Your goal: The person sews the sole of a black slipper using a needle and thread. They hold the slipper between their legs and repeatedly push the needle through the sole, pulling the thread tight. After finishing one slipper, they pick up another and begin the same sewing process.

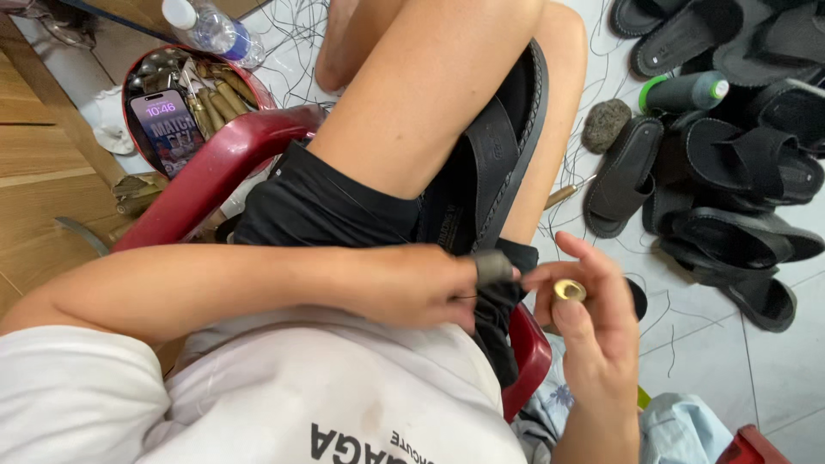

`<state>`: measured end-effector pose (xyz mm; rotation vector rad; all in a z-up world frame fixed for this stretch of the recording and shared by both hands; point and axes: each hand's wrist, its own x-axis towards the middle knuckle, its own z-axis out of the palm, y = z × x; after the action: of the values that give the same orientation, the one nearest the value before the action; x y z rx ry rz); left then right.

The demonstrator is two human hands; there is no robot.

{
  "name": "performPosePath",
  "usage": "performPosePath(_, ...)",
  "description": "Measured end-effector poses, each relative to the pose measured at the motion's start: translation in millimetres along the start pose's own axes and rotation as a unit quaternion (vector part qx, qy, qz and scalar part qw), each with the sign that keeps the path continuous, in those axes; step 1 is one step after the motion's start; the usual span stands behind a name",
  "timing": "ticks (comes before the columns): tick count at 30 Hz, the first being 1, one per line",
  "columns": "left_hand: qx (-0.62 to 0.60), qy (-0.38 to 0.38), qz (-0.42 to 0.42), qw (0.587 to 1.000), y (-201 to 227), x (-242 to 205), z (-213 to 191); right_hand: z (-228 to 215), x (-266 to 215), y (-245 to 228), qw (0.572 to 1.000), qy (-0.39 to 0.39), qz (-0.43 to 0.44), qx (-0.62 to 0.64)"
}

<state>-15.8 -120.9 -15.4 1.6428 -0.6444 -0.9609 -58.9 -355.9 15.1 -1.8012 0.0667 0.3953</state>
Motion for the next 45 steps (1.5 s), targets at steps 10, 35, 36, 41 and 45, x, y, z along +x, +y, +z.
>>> performPosePath(10, 0.356, 0.300, 0.180, 0.867, 0, -29, -32, 10, -25, 26, 0.905, -0.120, -0.076, -0.402)
performPosePath(35, 0.299, 0.141, 0.055, 0.942, -60, -2, 21, 24, -5, 19, 0.920, -0.164, 0.059, -0.351)
performPosePath(36, 0.294, 0.151, 0.099, 0.938, -55, -10, 16, 22, -6, 21, 0.897, -0.175, 0.079, -0.399)
performPosePath(41, 0.184, 0.075, 0.164, 0.966, -33, -26, -9, 26, -12, 22, 0.882, -0.163, 0.126, -0.423)
performPosePath(45, -0.250, 0.039, 0.006, 0.968, -23, -17, -14, 28, -28, 43, 0.936, -0.073, 0.059, -0.338)
